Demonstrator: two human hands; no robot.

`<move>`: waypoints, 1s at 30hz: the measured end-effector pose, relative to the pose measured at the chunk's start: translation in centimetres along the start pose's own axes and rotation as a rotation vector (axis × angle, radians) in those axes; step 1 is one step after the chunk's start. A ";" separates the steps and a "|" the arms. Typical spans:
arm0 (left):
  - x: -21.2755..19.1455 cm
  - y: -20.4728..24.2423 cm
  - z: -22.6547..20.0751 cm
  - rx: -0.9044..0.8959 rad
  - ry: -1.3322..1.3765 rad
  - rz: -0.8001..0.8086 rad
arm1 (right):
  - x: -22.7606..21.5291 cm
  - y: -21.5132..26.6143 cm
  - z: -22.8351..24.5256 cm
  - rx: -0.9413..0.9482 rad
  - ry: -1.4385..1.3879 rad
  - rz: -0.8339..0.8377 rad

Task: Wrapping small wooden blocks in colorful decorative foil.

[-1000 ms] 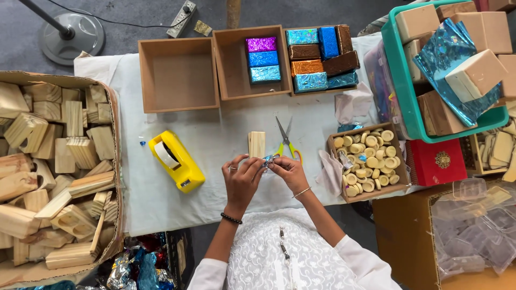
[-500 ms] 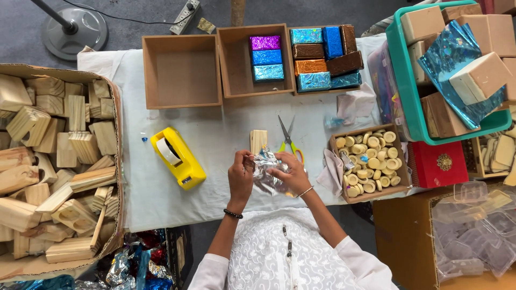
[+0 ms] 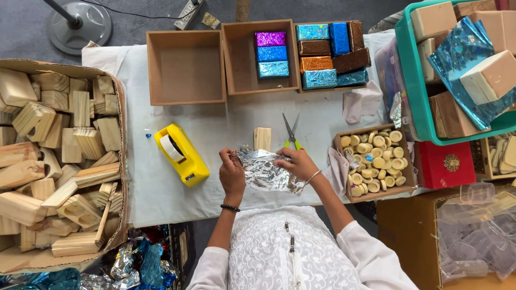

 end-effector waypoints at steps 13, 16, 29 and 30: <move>1.7 -0.7 5.4 -0.226 0.625 0.474 | -0.8 -0.7 -3.7 0.010 -0.111 0.028; 0.5 -0.4 3.8 -0.104 0.461 0.582 | -2.7 -0.2 -2.2 -0.104 0.085 -0.209; 0.0 7.6 6.2 0.716 -0.328 0.512 | 1.8 11.2 -7.1 -0.459 0.594 -0.170; 0.2 7.6 7.0 0.679 -0.345 0.492 | 2.1 11.7 -7.4 -0.428 0.613 -0.151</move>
Point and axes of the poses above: each hand's wrist, its own y-axis away from the middle knuckle, its own x-axis out of the palm, z = x × y, the point moved 7 cm from there along -y, towards the middle knuckle, and after that the axes turned 1 degree about -y, right-handed, at the moved point
